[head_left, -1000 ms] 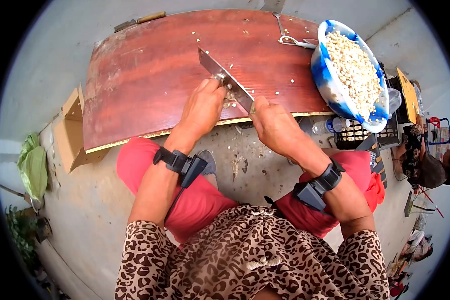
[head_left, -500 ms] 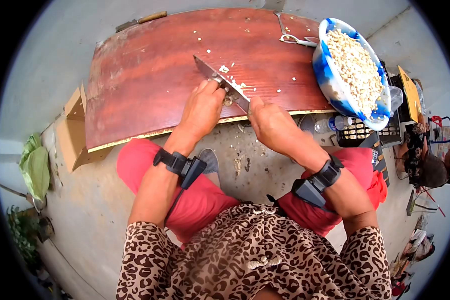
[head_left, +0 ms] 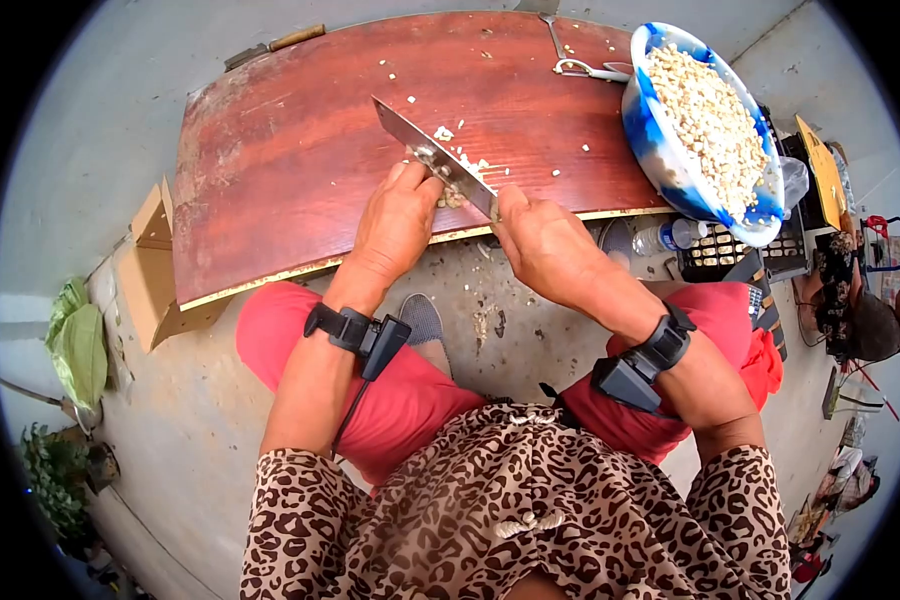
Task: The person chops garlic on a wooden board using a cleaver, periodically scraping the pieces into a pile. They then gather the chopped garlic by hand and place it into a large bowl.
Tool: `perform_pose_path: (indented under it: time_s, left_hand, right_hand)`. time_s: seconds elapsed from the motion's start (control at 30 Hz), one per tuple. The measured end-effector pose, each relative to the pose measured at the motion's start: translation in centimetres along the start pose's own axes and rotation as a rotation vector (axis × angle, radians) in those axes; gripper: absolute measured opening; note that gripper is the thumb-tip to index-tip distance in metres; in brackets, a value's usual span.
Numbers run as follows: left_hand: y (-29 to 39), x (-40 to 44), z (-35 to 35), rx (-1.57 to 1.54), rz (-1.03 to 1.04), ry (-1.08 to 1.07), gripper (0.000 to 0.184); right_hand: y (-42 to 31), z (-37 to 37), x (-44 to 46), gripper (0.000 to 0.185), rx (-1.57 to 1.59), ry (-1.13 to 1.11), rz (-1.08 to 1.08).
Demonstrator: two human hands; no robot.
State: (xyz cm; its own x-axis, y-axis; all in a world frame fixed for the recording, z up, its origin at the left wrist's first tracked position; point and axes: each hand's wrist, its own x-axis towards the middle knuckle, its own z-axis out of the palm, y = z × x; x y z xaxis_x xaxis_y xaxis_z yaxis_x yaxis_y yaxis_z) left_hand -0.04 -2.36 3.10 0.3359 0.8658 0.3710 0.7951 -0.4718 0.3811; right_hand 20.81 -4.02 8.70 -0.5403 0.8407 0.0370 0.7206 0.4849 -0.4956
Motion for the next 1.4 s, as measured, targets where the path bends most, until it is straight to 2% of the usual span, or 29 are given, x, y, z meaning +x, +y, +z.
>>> perform_pose_path:
  time_s: [0.13,0.27,0.33,0.5,0.57,0.67,0.83,0.97,1.17,1.4]
  left_hand:
    - [0.1,0.0,0.0,0.029,0.018,0.014,0.010]
    - [0.0,0.2,0.1,0.026,0.022,0.008,0.010]
    - [0.1,0.1,0.2,0.014,0.005,0.020,0.010]
    - [0.0,-0.1,0.2,0.039,0.004,0.009,0.010]
    - [-0.1,0.1,0.2,0.065,0.004,0.012,0.011]
    - [0.0,-0.3,0.2,0.087,0.004,0.027,0.012]
    - [0.0,-0.3,0.1,0.011,0.004,0.047,0.013]
    - [0.4,-0.6,0.0,0.019,-0.021,0.067,0.012]
    - [0.2,-0.7,0.1,0.033,-0.051,0.044,0.010]
    - [0.5,-1.2,-0.1,0.078,-0.078,0.099,0.011]
  right_hand:
    - [0.4,0.7,-0.1,0.018,0.008,-0.021,-0.020]
    - [0.5,0.1,0.2,0.018,0.019,-0.030,-0.004]
    - [-0.5,-0.6,0.0,0.011,-0.002,-0.024,-0.003]
    - [0.5,0.8,0.0,0.011,0.001,-0.026,-0.014]
    - [0.9,0.9,0.2,0.017,0.001,-0.036,-0.033]
    - [-0.9,-0.8,0.0,0.013,-0.004,-0.064,0.029]
    - [0.5,0.7,0.1,0.013,0.026,-0.044,-0.024]
    - [-0.7,-0.5,-0.1,0.014,0.002,-0.072,0.023]
    - [0.4,1.3,-0.2,0.014,0.031,0.009,-0.069]
    - [-0.6,0.6,-0.5,0.011,0.062,-0.002,-0.044]
